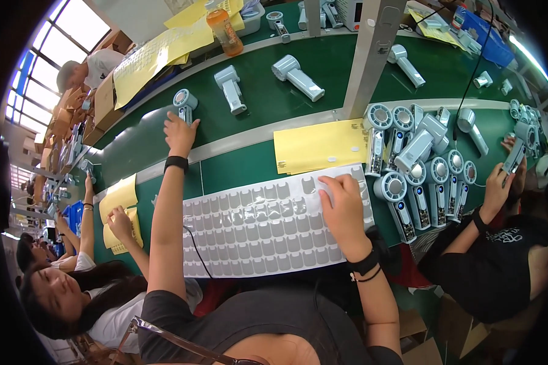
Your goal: The person picks up a handheld fan, peels a sticker from a sheet, and presses it onto the fan's base before placing it on the conveyor belt.
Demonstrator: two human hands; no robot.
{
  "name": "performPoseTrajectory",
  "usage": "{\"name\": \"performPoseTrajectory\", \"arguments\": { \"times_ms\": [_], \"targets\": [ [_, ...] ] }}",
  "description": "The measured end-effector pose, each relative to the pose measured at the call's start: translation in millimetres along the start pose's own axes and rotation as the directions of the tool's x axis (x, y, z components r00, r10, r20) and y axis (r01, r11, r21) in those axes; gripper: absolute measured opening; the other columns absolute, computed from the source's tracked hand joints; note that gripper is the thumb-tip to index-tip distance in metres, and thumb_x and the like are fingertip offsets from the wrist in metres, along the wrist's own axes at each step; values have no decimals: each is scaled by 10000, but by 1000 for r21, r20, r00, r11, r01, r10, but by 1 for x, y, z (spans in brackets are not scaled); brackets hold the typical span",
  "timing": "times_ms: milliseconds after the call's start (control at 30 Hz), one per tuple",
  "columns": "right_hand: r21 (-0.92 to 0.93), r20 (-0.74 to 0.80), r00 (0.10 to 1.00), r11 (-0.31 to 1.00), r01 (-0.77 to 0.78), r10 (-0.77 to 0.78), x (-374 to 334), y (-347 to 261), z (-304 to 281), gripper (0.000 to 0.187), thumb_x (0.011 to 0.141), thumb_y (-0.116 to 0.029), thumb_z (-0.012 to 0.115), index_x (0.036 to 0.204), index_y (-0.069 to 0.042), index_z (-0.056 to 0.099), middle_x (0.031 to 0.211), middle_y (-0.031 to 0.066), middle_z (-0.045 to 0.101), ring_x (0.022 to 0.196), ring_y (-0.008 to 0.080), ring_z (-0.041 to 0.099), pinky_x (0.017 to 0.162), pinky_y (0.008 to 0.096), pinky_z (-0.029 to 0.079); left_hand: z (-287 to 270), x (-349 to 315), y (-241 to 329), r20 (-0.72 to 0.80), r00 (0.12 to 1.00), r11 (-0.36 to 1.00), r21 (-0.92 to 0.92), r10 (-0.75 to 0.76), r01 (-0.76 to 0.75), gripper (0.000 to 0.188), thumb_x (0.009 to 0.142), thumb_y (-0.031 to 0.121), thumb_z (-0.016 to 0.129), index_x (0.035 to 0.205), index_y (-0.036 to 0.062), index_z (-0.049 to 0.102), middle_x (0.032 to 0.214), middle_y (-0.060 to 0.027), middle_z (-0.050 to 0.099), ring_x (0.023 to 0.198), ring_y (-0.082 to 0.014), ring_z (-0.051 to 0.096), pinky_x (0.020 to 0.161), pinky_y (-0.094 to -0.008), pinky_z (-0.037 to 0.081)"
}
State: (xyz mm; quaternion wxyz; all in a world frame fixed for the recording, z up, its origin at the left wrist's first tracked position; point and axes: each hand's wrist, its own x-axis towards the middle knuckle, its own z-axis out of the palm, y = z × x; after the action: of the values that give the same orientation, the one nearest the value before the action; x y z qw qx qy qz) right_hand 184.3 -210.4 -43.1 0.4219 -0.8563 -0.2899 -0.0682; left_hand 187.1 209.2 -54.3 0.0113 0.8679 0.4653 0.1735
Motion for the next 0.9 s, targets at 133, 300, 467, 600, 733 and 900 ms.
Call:
{"name": "performPoseTrajectory", "arguments": {
  "times_ms": [133,300,467,600,733,900],
  "targets": [
    [-4,13,998,998,-59,59,6,-8,20,173,780,-37,697,948,-32,655,882,92,536,882,300,538,770,385,449,9,5,-27,-73,986,958,-238,147,-160,674,758,173,784,1286,-7,406,1130,-219,561,964,-330,616,737,-425,521],
    [32,9,996,996,-85,85,8,1,32,175,777,-34,698,949,-33,664,881,99,539,876,299,543,767,389,449,-40,-20,-7,-340,920,838,-431,192,-335,555,762,206,800,1178,-14,507,1074,-176,594,856,-316,629,753,-375,522],
    [47,-97,988,992,-116,120,0,-2,34,144,771,-23,697,908,-26,653,882,101,537,871,300,538,760,395,450,-91,-81,36,-515,841,594,-629,164,-501,358,767,105,783,1043,9,576,1067,-110,584,830,-215,587,752,-316,494],
    [-17,-118,993,1000,3,-5,3,-6,31,138,789,-11,685,917,-14,632,882,95,550,835,273,550,750,358,456,-110,-141,59,-327,903,139,-917,280,-375,348,818,15,711,1090,11,494,1061,-108,585,862,-152,577,795,-281,483],
    [280,-105,989,957,-76,109,7,-13,22,111,834,-6,675,926,-4,612,882,54,596,777,169,586,729,259,467,-108,-193,68,-162,860,65,-973,484,-219,436,838,-46,668,1160,19,381,1091,-128,555,942,-176,569,856,-316,468],
    [780,319,891,444,-440,322,15,-65,-42,126,843,-4,689,936,-21,606,874,12,623,787,73,582,732,205,458,-109,-227,71,-147,738,195,-914,658,-356,582,768,-94,688,1232,20,356,1134,-161,491,1026,-262,526,916,-392,432]
  ]
}}
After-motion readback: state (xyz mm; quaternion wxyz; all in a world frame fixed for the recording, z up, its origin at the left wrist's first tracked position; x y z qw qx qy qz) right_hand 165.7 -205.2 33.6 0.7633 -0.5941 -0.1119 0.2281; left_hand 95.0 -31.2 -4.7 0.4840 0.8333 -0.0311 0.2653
